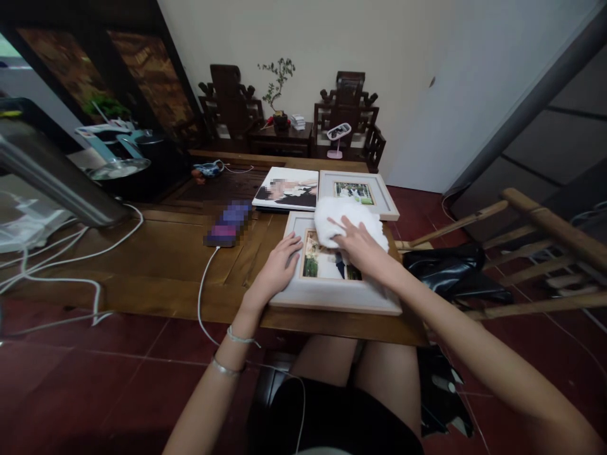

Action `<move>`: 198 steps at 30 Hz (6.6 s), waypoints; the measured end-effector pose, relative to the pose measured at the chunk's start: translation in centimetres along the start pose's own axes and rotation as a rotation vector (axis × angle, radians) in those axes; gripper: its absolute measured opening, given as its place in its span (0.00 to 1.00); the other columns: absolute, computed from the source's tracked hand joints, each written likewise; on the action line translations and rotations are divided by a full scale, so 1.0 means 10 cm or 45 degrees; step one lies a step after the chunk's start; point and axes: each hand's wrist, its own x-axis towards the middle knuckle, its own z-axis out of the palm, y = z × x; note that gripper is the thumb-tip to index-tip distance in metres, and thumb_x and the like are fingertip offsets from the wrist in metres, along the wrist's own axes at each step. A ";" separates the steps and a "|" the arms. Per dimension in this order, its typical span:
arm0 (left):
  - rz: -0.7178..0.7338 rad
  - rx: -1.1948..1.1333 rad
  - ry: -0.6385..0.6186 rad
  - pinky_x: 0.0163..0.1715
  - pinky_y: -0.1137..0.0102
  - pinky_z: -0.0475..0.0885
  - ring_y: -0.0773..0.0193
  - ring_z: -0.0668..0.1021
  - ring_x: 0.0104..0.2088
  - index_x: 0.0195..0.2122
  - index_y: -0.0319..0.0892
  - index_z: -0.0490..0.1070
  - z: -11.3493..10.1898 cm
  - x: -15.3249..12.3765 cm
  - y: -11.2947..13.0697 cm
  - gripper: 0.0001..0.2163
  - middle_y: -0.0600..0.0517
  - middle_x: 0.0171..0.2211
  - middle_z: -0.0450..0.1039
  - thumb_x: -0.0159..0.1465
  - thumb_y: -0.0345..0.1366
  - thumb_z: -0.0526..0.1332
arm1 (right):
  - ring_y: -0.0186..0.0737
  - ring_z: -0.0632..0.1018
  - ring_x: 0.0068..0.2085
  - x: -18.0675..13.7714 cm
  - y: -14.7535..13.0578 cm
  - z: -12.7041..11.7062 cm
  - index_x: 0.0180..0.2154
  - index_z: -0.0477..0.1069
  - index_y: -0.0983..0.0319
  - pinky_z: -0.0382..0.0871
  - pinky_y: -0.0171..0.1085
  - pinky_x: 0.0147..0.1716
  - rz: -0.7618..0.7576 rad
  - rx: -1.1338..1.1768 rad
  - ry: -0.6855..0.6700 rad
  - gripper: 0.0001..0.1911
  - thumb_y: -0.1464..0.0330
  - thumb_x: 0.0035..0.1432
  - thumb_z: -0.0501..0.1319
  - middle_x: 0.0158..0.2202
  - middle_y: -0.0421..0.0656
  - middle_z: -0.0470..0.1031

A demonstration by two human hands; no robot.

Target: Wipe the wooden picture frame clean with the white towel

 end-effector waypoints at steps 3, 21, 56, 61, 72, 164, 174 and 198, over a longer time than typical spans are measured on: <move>-0.002 0.004 -0.002 0.60 0.52 0.62 0.53 0.66 0.61 0.48 0.38 0.73 -0.01 0.00 0.01 0.14 0.42 0.55 0.70 0.66 0.33 0.52 | 0.62 0.50 0.66 0.12 0.09 -0.01 0.50 0.71 0.62 0.55 0.65 0.55 0.065 -0.128 0.035 0.28 0.86 0.54 0.47 0.68 0.44 0.47; 0.015 0.027 0.004 0.60 0.52 0.62 0.53 0.66 0.61 0.48 0.37 0.73 0.00 0.00 0.01 0.14 0.41 0.54 0.70 0.66 0.33 0.51 | 0.47 0.75 0.46 -0.81 -0.56 -0.37 0.41 0.74 0.62 0.67 0.40 0.41 -0.261 0.315 -0.373 0.21 0.84 0.49 0.52 0.44 0.50 0.75; -0.011 0.063 -0.030 0.61 0.57 0.60 0.54 0.65 0.61 0.51 0.33 0.71 -0.01 0.00 0.02 0.17 0.40 0.55 0.69 0.67 0.34 0.50 | 0.45 0.78 0.39 -0.87 -0.57 -0.56 0.43 0.74 0.62 0.67 0.39 0.38 -0.169 0.199 -0.416 0.23 0.83 0.49 0.52 0.41 0.49 0.77; -0.040 0.175 -0.118 0.63 0.58 0.56 0.54 0.61 0.63 0.58 0.28 0.64 -0.02 -0.01 0.05 0.21 0.37 0.61 0.62 0.68 0.36 0.48 | 0.48 0.76 0.47 -0.66 -0.40 -0.33 0.49 0.72 0.61 0.67 0.42 0.43 -0.106 0.202 -0.308 0.28 0.84 0.47 0.52 0.49 0.51 0.75; 0.015 0.326 -0.198 0.63 0.57 0.55 0.54 0.58 0.65 0.59 0.32 0.62 -0.01 0.01 0.04 0.22 0.38 0.63 0.59 0.69 0.39 0.48 | 0.56 0.52 0.66 0.30 0.06 0.04 0.52 0.70 0.63 0.49 0.56 0.60 -0.127 -0.172 0.170 0.22 0.80 0.57 0.52 0.66 0.46 0.54; -0.016 0.189 -0.131 0.62 0.54 0.56 0.52 0.60 0.64 0.57 0.33 0.65 -0.01 -0.01 0.03 0.21 0.38 0.61 0.62 0.68 0.39 0.49 | 0.56 0.69 0.54 -0.62 -0.30 -0.14 0.49 0.71 0.66 0.64 0.49 0.49 -0.080 0.009 -0.253 0.23 0.81 0.51 0.54 0.55 0.57 0.68; -0.031 0.205 -0.163 0.63 0.56 0.55 0.53 0.59 0.64 0.58 0.31 0.64 -0.03 -0.01 0.06 0.22 0.37 0.61 0.61 0.68 0.39 0.48 | 0.51 0.75 0.48 -0.85 -0.60 -0.41 0.46 0.73 0.65 0.67 0.45 0.47 -0.139 0.239 -0.289 0.24 0.82 0.49 0.50 0.49 0.55 0.73; -0.036 0.172 -0.139 0.62 0.54 0.57 0.54 0.60 0.64 0.58 0.34 0.64 -0.01 -0.01 0.02 0.21 0.40 0.61 0.61 0.68 0.37 0.47 | 0.60 0.64 0.59 -0.53 -0.31 -0.13 0.52 0.70 0.65 0.60 0.54 0.53 -0.023 0.020 -0.259 0.27 0.81 0.50 0.53 0.60 0.55 0.64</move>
